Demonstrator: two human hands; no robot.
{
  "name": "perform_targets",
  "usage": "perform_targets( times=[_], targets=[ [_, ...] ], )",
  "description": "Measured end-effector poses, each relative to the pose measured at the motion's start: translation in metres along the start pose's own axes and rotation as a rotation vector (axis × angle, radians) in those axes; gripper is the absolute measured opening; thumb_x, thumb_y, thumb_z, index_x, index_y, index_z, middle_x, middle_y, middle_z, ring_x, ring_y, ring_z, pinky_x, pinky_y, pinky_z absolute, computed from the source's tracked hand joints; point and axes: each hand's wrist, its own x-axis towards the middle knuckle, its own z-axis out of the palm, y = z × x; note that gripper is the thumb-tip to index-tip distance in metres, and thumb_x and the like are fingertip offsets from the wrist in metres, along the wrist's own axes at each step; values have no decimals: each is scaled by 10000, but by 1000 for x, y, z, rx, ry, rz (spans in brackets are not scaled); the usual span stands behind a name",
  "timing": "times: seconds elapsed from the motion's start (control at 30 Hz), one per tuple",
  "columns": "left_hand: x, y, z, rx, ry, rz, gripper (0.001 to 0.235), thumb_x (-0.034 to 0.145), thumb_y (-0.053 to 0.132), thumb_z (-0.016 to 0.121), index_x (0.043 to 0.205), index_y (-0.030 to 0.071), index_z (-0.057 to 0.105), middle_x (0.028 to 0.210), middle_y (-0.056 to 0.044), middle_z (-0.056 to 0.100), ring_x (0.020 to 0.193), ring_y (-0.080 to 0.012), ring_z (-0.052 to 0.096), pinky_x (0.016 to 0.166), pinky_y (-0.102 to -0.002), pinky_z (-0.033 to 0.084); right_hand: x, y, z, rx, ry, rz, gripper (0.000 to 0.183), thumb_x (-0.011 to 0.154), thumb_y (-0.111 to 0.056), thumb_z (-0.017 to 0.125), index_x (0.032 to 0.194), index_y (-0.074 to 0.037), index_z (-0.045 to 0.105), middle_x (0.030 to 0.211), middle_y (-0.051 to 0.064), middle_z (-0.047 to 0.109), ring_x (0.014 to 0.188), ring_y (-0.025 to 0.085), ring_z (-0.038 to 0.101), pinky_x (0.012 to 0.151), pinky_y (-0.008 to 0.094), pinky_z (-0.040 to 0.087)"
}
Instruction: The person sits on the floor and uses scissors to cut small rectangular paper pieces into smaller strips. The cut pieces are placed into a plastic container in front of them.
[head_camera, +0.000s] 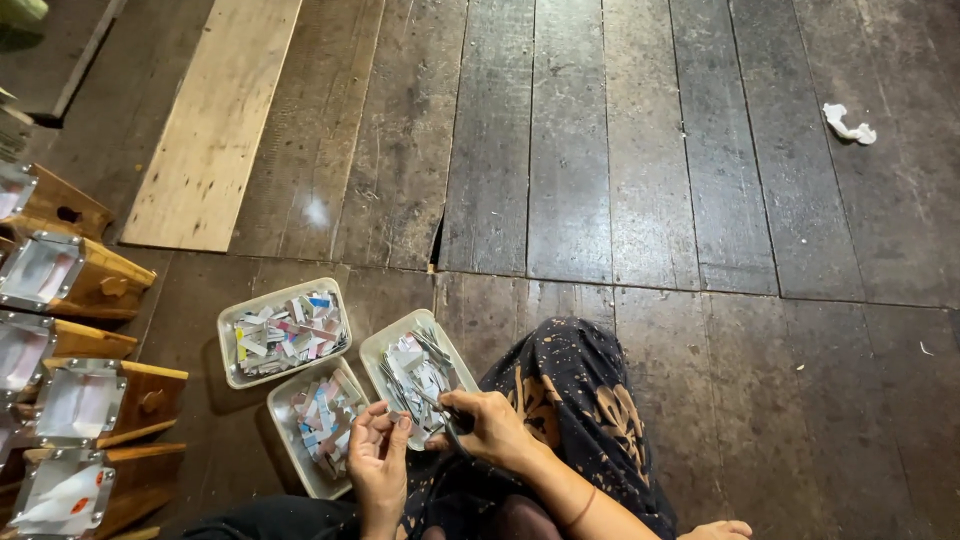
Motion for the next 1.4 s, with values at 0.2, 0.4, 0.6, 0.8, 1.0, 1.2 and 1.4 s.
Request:
perform_targets(
  times=[0.2, 0.4, 0.6, 0.8, 1.0, 1.2, 1.4],
  targets=[
    [-1, 11, 0, 95, 20, -47, 233, 873, 92, 742, 1084, 37, 658, 946, -125, 765, 884, -198, 722, 812, -293, 587, 2, -4, -1, 12, -4, -26, 691, 748, -479, 854, 1195, 18, 682, 1040, 115, 729, 873, 201, 704, 779, 314, 583],
    [-2, 8, 1, 90, 10, -1, 195, 888, 87, 729, 1070, 37, 678, 945, -123, 775, 894, -196, 738, 820, -282, 593, 4, -14, -5, -6, -13, -93, 693, 776, -461, 845, 1223, 37, 663, 966, 118, 707, 834, 215, 701, 762, 329, 589],
    [-3, 6, -1, 101, 30, 34, 164, 899, 86, 721, 1055, 46, 689, 940, -102, 755, 892, -175, 718, 833, -276, 591, 2, -13, -2, -89, -75, 1, 712, 777, -499, 829, 1267, -15, 650, 1111, 119, 733, 873, 205, 728, 827, 312, 610],
    [4, 22, -6, 271, -108, 116, 166, 917, 159, 701, 1046, 59, 729, 896, -73, 772, 815, -172, 730, 759, -256, 630, -1, -12, 1, -126, -74, 16, 585, 773, -500, 851, 1129, -111, 597, 907, 42, 724, 709, 161, 676, 665, 299, 571],
    [13, 34, -3, 154, -80, 89, 148, 899, 93, 725, 1035, 33, 732, 939, -95, 771, 876, -179, 742, 837, -262, 628, -1, -10, 4, -124, -37, -39, 624, 765, -520, 837, 1157, -69, 655, 1025, 70, 745, 826, 201, 735, 762, 318, 604],
    [-1, 21, -3, 94, -57, 74, 134, 917, 70, 687, 1034, 34, 741, 928, -105, 777, 873, -193, 741, 808, -292, 639, -2, -6, 5, -286, -76, 7, 661, 757, -608, 787, 1204, -140, 652, 1105, 26, 762, 943, 218, 730, 878, 373, 417],
    [-2, 21, -8, 117, -47, 97, 165, 913, 51, 691, 1067, 22, 740, 958, -117, 780, 886, -199, 758, 834, -298, 653, -3, -17, 1, -198, -104, 24, 617, 766, -586, 785, 1171, -137, 658, 1120, 68, 737, 947, 283, 712, 832, 405, 559]
  ],
)
